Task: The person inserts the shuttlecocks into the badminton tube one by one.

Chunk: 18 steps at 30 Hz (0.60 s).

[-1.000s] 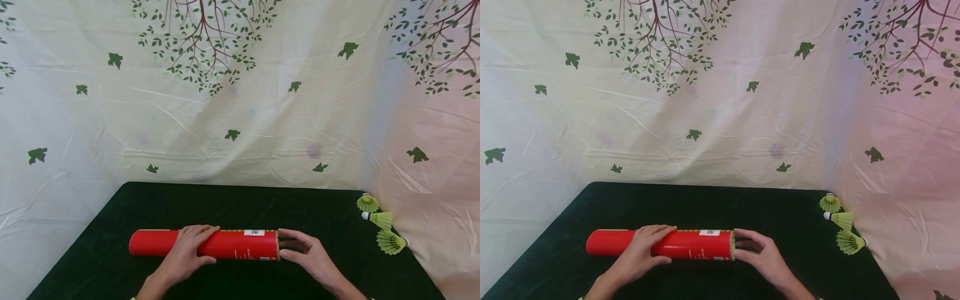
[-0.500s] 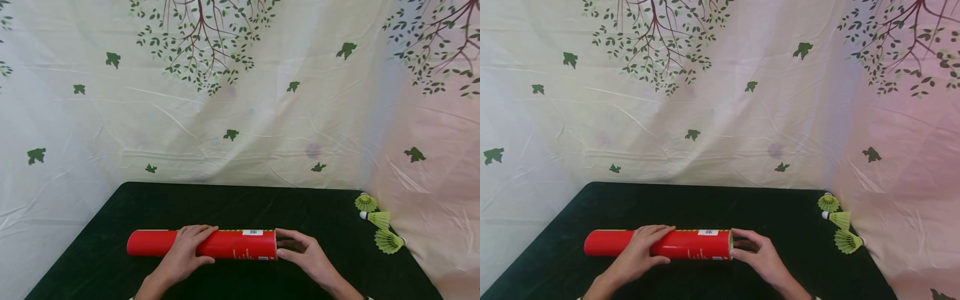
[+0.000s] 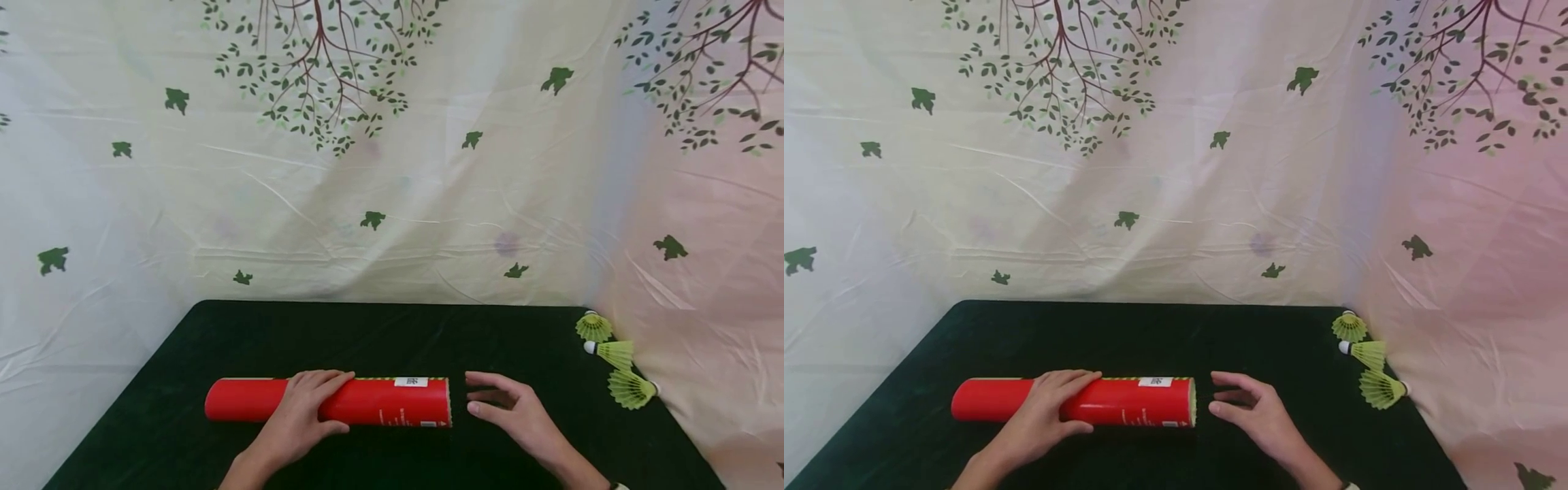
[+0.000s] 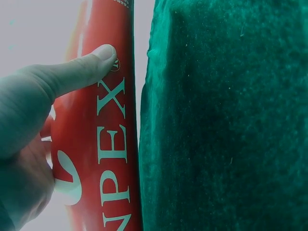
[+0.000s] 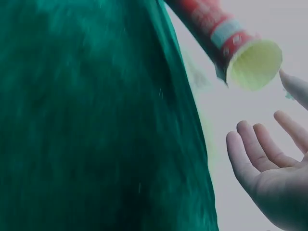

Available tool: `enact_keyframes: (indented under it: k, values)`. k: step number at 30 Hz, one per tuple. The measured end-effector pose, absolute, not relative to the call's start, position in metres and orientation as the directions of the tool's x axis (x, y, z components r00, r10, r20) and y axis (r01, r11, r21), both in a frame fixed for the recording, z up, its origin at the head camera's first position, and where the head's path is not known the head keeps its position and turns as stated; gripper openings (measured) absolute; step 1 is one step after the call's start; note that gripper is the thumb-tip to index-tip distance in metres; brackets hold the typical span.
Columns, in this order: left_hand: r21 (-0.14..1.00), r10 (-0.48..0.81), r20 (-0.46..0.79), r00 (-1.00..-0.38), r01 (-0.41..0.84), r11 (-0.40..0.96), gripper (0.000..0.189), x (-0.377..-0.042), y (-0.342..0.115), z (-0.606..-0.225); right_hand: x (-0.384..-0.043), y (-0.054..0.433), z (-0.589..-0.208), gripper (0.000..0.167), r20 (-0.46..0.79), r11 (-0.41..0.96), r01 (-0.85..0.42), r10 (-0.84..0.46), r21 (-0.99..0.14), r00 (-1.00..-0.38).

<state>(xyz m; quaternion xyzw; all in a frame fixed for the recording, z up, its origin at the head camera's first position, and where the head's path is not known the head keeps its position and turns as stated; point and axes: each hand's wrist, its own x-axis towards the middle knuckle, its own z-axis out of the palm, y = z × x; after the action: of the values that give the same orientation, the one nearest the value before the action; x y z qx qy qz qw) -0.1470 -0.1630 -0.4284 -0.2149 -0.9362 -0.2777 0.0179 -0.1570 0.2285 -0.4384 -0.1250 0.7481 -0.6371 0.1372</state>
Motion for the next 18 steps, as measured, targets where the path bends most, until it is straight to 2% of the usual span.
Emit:
enact_keyframes:
  k: [4,11,14,18]
  values:
    - [0.510,0.389,0.147,-0.909,0.407,0.758,0.077,-0.147,-0.164,-0.430,-0.159,0.250,-0.444,0.053,-0.061,0.187,0.004,-0.299,-0.982,-0.952]
    - [0.514,0.396,0.144,-0.907,0.410,0.753,0.077,-0.149,-0.165,-0.429,-0.166,0.304,-0.448,0.061,-0.084,0.323,0.048,-0.098,-0.945,-0.992]
    - [0.514,0.401,0.144,-0.905,0.414,0.751,0.077,-0.150,-0.165,-0.429,-0.173,0.338,-0.445,0.061,-0.005,0.389,-0.007,-0.030,-0.921,-1.000]
    - [0.516,0.403,0.141,-0.904,0.415,0.750,0.077,-0.151,-0.165,-0.430,-0.182,0.387,-0.442,0.042,0.135,0.310,-0.115,0.042,-0.944,-0.990]
